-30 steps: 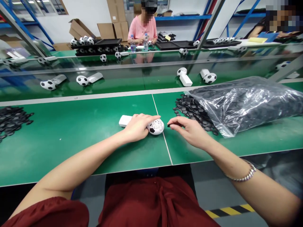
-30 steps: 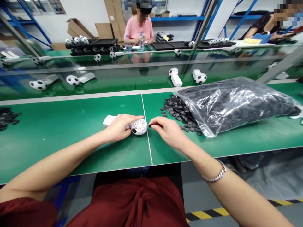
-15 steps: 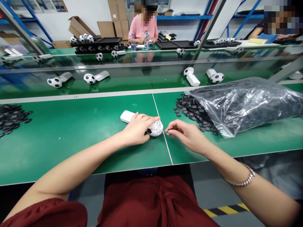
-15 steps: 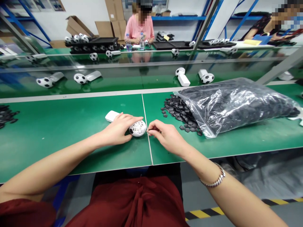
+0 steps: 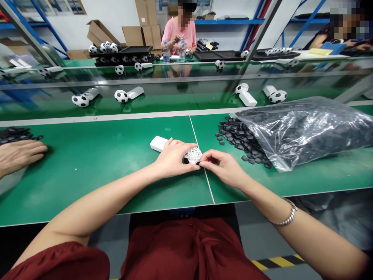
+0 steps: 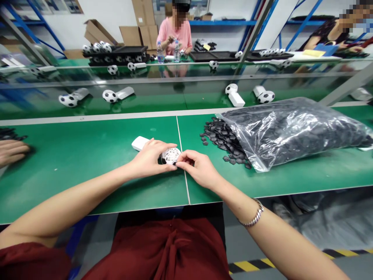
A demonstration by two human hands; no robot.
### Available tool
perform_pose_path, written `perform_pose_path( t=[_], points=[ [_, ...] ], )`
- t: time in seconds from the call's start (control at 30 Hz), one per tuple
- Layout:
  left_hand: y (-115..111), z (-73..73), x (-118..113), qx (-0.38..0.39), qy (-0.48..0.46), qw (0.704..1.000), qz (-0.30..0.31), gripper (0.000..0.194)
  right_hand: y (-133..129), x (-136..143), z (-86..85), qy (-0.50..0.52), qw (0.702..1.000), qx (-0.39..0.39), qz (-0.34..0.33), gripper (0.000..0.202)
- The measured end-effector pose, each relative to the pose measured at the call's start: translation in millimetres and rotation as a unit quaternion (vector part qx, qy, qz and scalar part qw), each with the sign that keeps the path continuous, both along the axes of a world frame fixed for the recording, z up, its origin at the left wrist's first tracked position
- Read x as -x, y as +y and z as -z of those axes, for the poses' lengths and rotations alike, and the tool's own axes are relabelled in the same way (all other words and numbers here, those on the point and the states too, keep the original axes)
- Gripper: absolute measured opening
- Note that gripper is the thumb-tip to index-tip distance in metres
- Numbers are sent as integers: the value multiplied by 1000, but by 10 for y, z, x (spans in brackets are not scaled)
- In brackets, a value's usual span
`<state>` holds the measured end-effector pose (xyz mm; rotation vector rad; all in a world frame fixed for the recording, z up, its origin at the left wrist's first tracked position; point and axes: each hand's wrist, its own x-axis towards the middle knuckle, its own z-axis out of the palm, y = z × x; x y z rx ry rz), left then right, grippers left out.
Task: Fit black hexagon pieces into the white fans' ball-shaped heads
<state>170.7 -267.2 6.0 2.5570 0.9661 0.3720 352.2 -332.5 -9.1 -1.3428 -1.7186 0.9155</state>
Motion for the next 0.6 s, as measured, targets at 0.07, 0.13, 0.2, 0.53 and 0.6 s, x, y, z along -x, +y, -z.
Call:
perform_pose_path(
  t=[0.07, 0.13, 0.2, 0.53, 0.6],
  points=[
    [-9, 4, -10, 3, -4, 1000, -8, 61, 11, 4, 24, 25, 1000, 15, 2, 12],
    [-17, 8, -12, 4, -8, 1000, -10, 59, 23, 1, 42, 41, 999, 20, 7, 14],
    [-24, 11, -11, 4, -12, 1000, -11, 57, 38, -7, 54, 53, 998, 28, 10, 15],
    [-11, 19, -40, 0, -49, 999, -7, 49, 139, -29, 71, 43, 997, 59, 5, 24],
    [-14, 20, -34, 3, -44, 999, 6, 51, 222, -168, 78, 0, 999, 37, 28, 24]
  ],
)
